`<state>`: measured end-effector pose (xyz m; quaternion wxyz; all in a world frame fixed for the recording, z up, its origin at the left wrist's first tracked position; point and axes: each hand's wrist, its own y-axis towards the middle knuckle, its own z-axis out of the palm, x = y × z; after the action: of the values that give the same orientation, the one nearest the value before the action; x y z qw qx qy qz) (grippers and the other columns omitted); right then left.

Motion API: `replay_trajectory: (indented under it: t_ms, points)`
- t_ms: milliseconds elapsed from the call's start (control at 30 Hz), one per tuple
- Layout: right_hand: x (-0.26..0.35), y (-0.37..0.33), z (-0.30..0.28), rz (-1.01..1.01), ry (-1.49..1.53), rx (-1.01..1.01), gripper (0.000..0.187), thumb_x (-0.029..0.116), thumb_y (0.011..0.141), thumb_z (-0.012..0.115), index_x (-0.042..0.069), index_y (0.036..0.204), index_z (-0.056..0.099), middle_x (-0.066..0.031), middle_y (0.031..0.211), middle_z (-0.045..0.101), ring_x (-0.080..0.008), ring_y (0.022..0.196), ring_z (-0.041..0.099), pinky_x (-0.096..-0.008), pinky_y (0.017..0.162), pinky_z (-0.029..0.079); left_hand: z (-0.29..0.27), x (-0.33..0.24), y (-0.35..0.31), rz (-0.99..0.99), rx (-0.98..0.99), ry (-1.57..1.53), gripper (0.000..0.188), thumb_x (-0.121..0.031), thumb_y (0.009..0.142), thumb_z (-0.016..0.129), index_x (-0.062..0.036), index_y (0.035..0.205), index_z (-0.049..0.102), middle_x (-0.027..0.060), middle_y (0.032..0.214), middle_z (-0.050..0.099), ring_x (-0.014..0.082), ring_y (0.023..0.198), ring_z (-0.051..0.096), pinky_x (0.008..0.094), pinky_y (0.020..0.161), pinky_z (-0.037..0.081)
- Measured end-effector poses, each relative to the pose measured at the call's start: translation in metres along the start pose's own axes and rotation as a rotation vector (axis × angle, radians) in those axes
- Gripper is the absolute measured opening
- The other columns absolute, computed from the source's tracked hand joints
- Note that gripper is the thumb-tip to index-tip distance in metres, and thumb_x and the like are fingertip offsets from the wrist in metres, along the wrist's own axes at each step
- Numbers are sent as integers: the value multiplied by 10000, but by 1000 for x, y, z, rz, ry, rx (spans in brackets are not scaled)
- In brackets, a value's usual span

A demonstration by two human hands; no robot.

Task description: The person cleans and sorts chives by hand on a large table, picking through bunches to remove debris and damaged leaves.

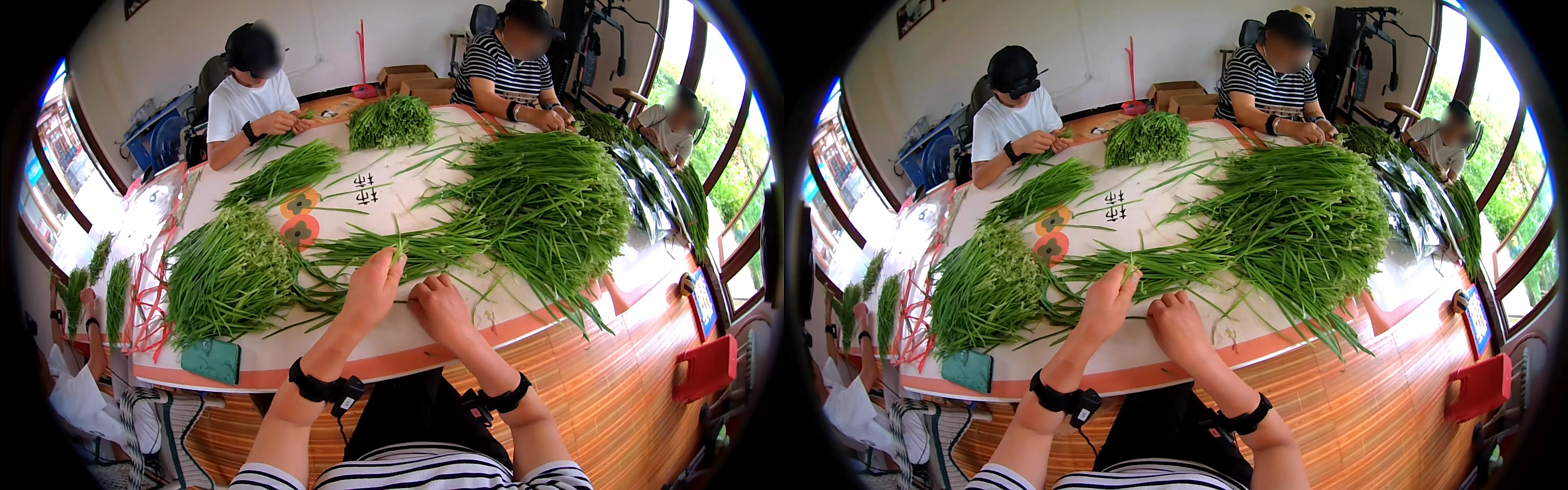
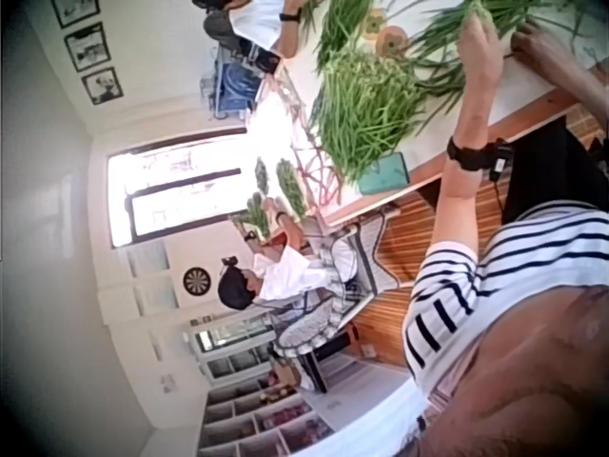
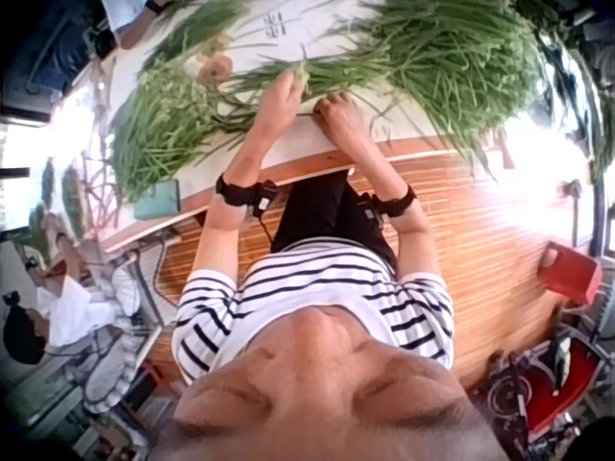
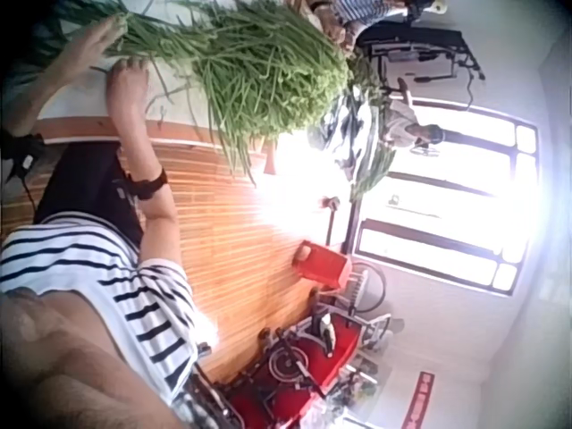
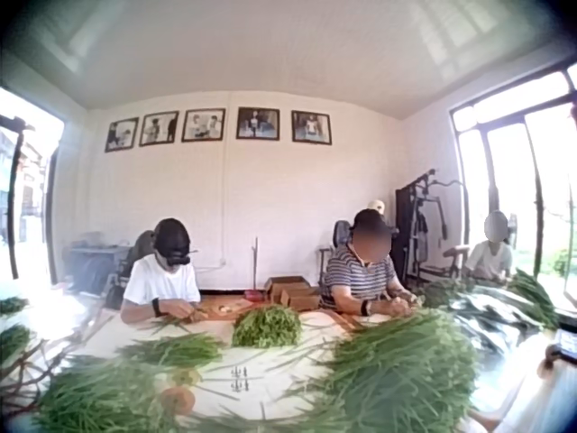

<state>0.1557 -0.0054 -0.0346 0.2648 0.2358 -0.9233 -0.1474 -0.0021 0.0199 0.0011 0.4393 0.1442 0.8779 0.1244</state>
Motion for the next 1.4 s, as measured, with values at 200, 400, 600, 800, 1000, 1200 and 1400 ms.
replay_trajectory:
  t_ms: [200,400,600,800,1000,1200,1400]
  points:
    - [-2,4,13,-28,-140,-34,71,106,781,625,37,791,612,-92,796,584,-305,850,530,-376,801,431,-7,1,6,-55,-89,-74,246,-251,960,490,-14,956,557,150,659,546,310,567,517,379,541,412]
    - [-1,16,8,-47,162,-63,117,133,772,638,21,774,603,-105,765,587,-306,817,541,-378,805,430,-10,6,8,-52,-200,-136,239,-244,965,491,-18,949,568,107,613,501,211,518,454,340,517,397]
    - [12,22,22,-131,-126,-23,115,121,783,616,8,774,600,-118,778,594,-310,825,541,-388,801,426,-15,7,12,-73,-262,-191,253,-248,971,483,-11,970,572,83,627,497,170,538,425,309,534,397]
    - [-14,12,-4,-39,120,-18,112,98,840,589,-13,844,578,-107,787,606,-261,798,584,-361,750,452,-16,10,11,-7,-306,-175,251,-248,968,489,-14,975,579,63,640,512,146,552,433,289,552,404]
    - [-16,11,-24,351,1015,127,188,189,941,539,1,942,545,-43,817,627,-87,764,571,-237,678,461,-19,1,8,-129,-99,-220,239,-234,959,502,-20,1016,591,37,655,500,105,571,443,267,549,394]
    - [-4,18,-15,317,1138,66,167,169,946,535,2,952,539,-26,836,605,-88,770,577,-235,685,468,-16,2,8,-255,199,-504,208,-212,948,513,-46,1055,580,-46,655,455,49,561,407,215,506,354]
    - [3,18,-4,393,1165,95,175,156,936,556,-4,1007,562,-22,849,602,-85,761,581,-226,687,467,-13,14,9,-272,185,-592,213,-217,952,505,-39,1039,584,-46,627,450,48,536,408,217,488,346]
